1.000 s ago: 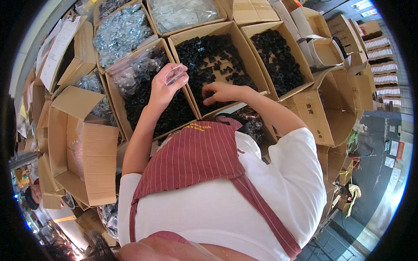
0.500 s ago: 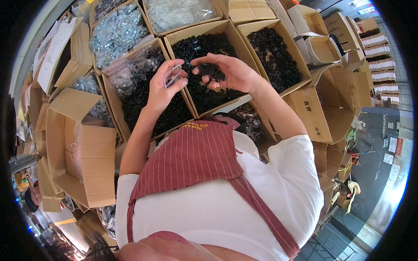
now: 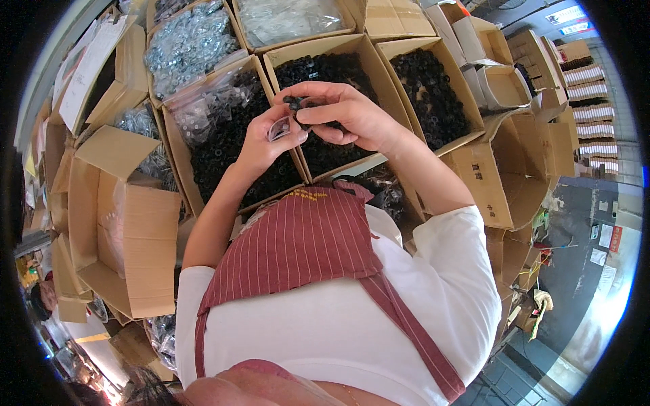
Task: Sorting small black plastic components from a box into small plastic bags.
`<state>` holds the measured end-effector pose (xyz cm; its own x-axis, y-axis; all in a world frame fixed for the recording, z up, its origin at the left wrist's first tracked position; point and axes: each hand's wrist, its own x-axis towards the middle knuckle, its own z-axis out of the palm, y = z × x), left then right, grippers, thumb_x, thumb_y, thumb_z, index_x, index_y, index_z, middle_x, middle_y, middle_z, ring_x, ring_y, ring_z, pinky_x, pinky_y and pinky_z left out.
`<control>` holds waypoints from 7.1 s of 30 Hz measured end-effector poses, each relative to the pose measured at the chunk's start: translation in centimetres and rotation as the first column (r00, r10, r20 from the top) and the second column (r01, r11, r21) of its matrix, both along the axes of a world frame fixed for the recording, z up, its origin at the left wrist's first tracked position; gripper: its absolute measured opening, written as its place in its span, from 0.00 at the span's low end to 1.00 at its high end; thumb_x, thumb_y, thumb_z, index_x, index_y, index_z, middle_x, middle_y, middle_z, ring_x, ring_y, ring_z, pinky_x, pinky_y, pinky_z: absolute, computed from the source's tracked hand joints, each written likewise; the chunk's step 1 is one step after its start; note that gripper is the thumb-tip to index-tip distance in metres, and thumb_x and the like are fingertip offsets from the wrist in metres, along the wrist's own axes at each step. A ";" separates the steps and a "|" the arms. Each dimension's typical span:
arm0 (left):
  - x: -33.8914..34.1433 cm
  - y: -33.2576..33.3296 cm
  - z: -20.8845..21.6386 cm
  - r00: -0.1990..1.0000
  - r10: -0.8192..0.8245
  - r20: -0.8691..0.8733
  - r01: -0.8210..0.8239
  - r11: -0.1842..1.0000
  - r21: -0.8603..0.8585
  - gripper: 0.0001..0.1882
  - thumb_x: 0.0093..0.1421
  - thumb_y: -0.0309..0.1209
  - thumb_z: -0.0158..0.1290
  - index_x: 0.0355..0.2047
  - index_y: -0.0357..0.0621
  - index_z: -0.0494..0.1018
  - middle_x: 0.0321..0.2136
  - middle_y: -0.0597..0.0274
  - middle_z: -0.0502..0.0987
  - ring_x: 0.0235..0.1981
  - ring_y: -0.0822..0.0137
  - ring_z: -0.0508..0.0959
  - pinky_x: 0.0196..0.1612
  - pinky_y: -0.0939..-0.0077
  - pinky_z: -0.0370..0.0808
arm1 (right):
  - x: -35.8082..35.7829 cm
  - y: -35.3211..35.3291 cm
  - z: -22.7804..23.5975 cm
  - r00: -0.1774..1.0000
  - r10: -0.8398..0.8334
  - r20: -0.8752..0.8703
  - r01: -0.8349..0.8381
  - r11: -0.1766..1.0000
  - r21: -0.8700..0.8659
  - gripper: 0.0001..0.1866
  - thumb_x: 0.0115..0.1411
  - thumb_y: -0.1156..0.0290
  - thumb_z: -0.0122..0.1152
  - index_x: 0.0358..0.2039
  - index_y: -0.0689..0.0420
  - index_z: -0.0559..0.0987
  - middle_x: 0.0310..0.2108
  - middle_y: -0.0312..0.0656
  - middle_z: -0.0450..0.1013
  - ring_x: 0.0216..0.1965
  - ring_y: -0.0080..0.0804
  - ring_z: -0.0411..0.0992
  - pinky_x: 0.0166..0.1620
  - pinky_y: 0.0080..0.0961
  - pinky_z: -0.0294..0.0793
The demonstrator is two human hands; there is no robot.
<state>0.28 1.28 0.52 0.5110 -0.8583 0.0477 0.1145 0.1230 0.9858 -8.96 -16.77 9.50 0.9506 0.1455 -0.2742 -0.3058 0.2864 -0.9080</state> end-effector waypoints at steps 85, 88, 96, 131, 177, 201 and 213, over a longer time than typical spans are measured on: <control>-0.6 -0.4 -0.8 0.988 0.065 -0.140 -0.080 0.991 -0.108 0.14 0.58 0.23 0.62 0.43 0.39 0.72 0.38 0.63 0.77 0.43 0.68 0.78 0.49 0.72 0.75 | 3.4 1.6 0.3 0.991 0.006 0.136 -0.021 0.994 0.107 0.26 0.58 0.78 0.48 0.58 0.65 0.73 0.49 0.42 0.74 0.36 0.24 0.70 0.43 0.23 0.72; -0.6 -0.3 -0.8 0.987 0.067 -0.145 -0.075 0.996 -0.048 0.16 0.58 0.23 0.62 0.45 0.37 0.72 0.39 0.62 0.77 0.44 0.67 0.78 0.50 0.71 0.74 | 3.5 1.5 -0.1 0.983 -0.015 0.181 0.000 0.997 0.082 0.28 0.55 0.79 0.45 0.58 0.66 0.73 0.50 0.43 0.73 0.39 0.26 0.72 0.47 0.25 0.73; -0.7 -0.4 -0.8 0.986 0.107 -0.126 -0.123 0.985 -0.121 0.19 0.57 0.24 0.62 0.48 0.35 0.72 0.39 0.62 0.78 0.43 0.67 0.79 0.50 0.71 0.75 | 3.5 2.8 0.1 0.974 -0.045 0.222 0.021 0.994 0.110 0.32 0.52 0.80 0.42 0.61 0.66 0.69 0.58 0.48 0.70 0.49 0.35 0.73 0.54 0.32 0.74; -0.5 -0.3 0.2 0.987 0.144 0.078 -0.139 0.988 -0.069 0.11 0.59 0.21 0.58 0.42 0.40 0.75 0.36 0.68 0.76 0.37 0.75 0.74 0.45 0.78 0.72 | -8.6 -22.4 -17.3 0.952 -0.266 -0.153 -0.104 0.190 -0.976 0.33 0.64 0.52 0.55 0.68 0.48 0.64 0.57 0.59 0.69 0.59 0.56 0.68 0.59 0.42 0.68; -0.2 -0.2 -1.0 0.990 0.141 -0.030 -0.142 0.990 -0.025 0.19 0.57 0.18 0.60 0.50 0.38 0.72 0.42 0.64 0.77 0.45 0.71 0.77 0.51 0.74 0.74 | 1.4 1.1 -1.5 0.844 0.131 0.520 0.295 0.696 -0.654 0.09 0.58 0.75 0.67 0.40 0.59 0.81 0.33 0.39 0.80 0.35 0.25 0.78 0.39 0.23 0.76; -0.5 -0.2 -0.4 0.955 0.292 0.055 -0.285 0.953 -0.108 0.15 0.56 0.23 0.62 0.44 0.37 0.74 0.41 0.61 0.79 0.44 0.73 0.77 0.49 0.75 0.73 | 1.7 1.2 2.0 0.987 0.112 0.117 -0.043 0.879 -0.475 0.20 0.63 0.72 0.59 0.56 0.58 0.76 0.34 0.30 0.73 0.23 0.11 0.62 0.25 0.12 0.59; -0.4 0.3 -0.7 0.972 0.234 0.023 -0.233 0.970 -0.065 0.25 0.56 0.18 0.60 0.54 0.36 0.70 0.47 0.63 0.71 0.48 0.71 0.74 0.48 0.74 0.76 | 2.9 2.1 -0.3 0.730 0.348 0.589 0.207 0.708 -0.675 0.29 0.59 0.86 0.51 0.62 0.59 0.71 0.41 0.37 0.76 0.36 0.24 0.74 0.40 0.19 0.75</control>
<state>-0.13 1.62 -0.15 0.6943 -0.7104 0.1149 0.0455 0.2027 0.9782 -6.10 -14.72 9.23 0.9024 0.2656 0.3393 0.4280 -0.4615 -0.7771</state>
